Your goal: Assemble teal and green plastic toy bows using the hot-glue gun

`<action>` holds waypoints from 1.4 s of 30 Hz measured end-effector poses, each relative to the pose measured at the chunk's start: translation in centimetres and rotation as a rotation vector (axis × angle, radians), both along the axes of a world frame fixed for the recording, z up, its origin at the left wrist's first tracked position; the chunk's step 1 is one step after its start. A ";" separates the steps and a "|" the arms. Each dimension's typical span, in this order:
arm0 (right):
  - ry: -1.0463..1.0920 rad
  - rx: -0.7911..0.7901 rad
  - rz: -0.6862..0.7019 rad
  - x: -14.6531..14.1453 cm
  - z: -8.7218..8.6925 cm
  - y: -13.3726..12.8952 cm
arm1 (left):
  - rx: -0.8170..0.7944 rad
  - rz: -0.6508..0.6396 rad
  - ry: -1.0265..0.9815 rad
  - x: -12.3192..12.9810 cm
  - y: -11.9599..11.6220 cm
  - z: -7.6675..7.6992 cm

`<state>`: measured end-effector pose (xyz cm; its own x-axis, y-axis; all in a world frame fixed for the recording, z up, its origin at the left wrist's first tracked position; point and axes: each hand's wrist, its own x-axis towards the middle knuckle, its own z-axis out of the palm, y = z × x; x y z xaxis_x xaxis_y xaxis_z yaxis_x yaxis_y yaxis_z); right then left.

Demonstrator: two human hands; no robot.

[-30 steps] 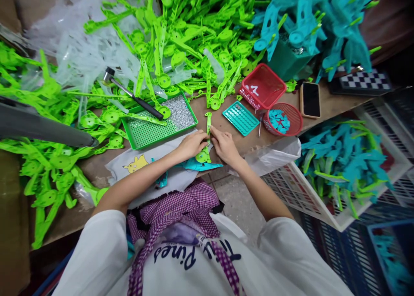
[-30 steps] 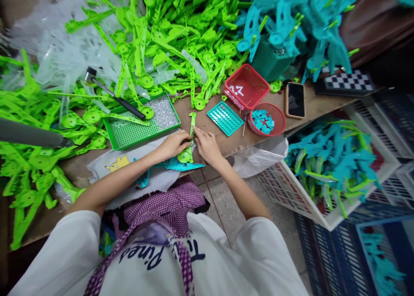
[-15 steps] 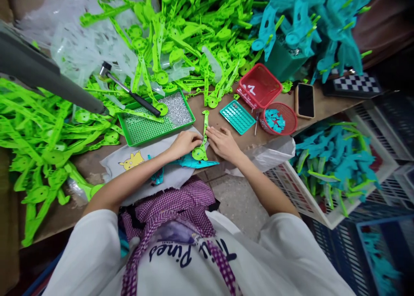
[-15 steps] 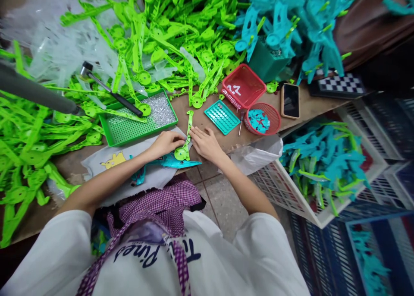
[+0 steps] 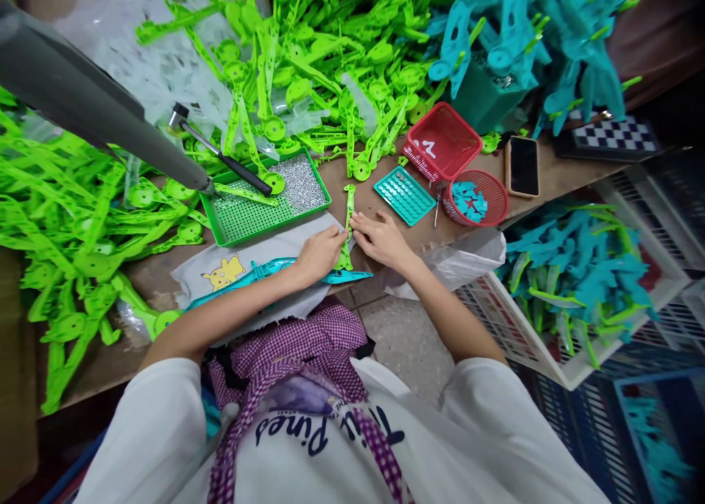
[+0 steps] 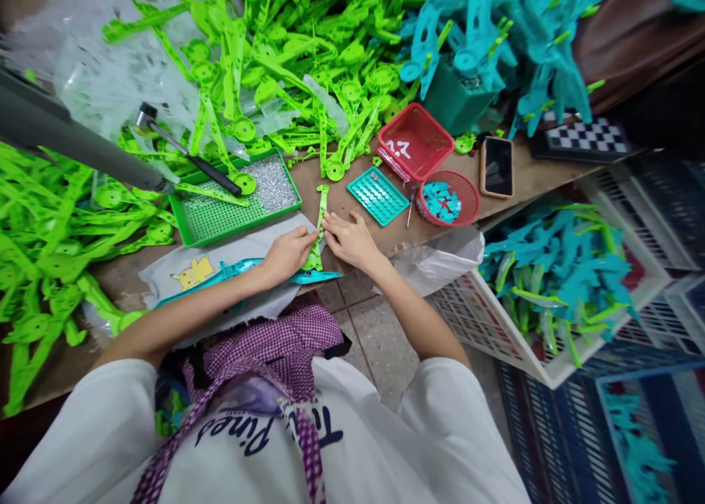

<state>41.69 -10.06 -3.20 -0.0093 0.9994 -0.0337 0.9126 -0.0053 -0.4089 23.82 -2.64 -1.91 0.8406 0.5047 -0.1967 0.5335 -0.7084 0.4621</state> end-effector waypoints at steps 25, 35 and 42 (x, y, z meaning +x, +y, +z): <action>-0.022 -0.191 -0.226 -1.5 2.4 1.2 | 0.129 -0.111 0.012 -0.1 -1.7 1.4; 0.091 -0.200 -0.306 -1.5 2.1 1.2 | 0.133 -0.133 -0.034 -0.5 -1.5 0.2; 0.088 -0.205 -0.375 -2.7 2.2 1.1 | 0.113 -0.106 -0.024 -0.4 -1.9 0.2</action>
<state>38.96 -8.97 -0.95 0.3414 0.9068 -0.2472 0.7938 -0.4190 -0.4408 23.43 -4.55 -1.72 0.8941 0.4308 -0.1229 0.4428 -0.8083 0.3882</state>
